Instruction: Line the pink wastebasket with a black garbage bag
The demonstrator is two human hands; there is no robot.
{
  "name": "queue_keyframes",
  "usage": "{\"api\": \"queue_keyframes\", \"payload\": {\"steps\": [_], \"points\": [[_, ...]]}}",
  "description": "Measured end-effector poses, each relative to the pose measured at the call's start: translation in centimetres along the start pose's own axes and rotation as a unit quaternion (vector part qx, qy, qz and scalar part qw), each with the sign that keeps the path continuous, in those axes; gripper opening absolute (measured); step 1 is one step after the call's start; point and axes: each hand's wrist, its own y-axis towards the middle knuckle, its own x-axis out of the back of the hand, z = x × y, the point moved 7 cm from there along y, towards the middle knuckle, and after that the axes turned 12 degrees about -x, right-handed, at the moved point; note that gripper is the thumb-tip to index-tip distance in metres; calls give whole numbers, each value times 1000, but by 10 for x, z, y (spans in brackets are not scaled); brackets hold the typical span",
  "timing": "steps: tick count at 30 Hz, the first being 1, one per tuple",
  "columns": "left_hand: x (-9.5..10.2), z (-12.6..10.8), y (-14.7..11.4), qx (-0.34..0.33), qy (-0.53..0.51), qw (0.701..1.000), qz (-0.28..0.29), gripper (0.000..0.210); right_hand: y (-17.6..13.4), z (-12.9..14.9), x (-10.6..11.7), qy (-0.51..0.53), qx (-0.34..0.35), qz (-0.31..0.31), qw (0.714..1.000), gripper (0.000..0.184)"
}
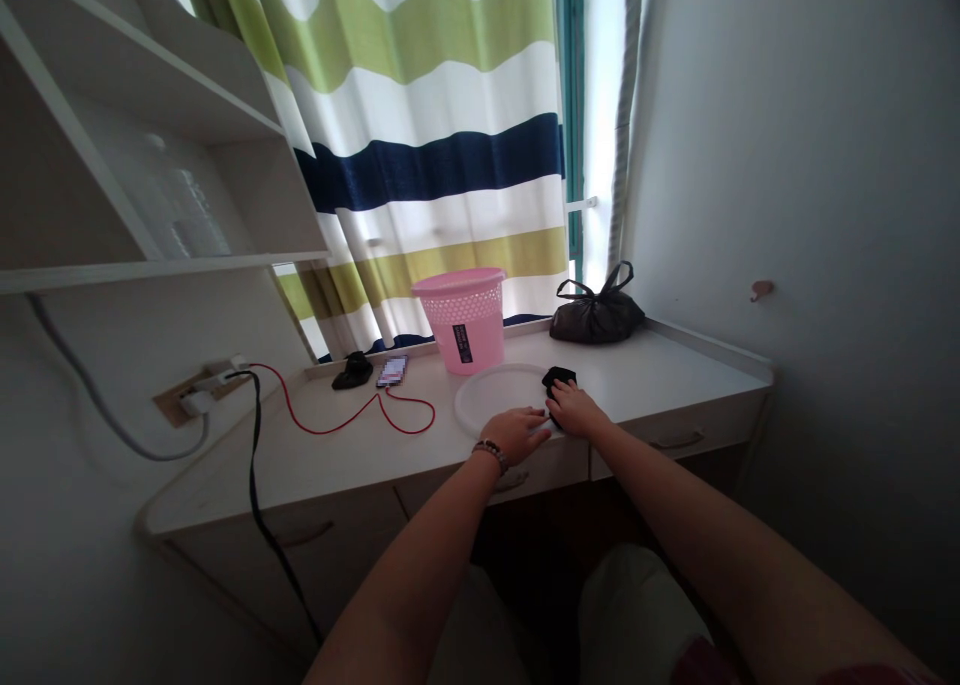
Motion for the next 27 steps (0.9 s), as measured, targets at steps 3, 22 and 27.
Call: {"api": "queue_keyframes", "payload": {"steps": [3,22,27], "points": [[-2,1,2,-10,-8,1000,-8,40,3,-4,-5,4,-11,5,1000,52],[22,42,-51,-11,-76,997,25,29,7,-10,-16,30,-30,32,999,55],[7,7,-20,-14,2,1000,0,38,5,-8,-14,27,-28,25,999,54]]}}
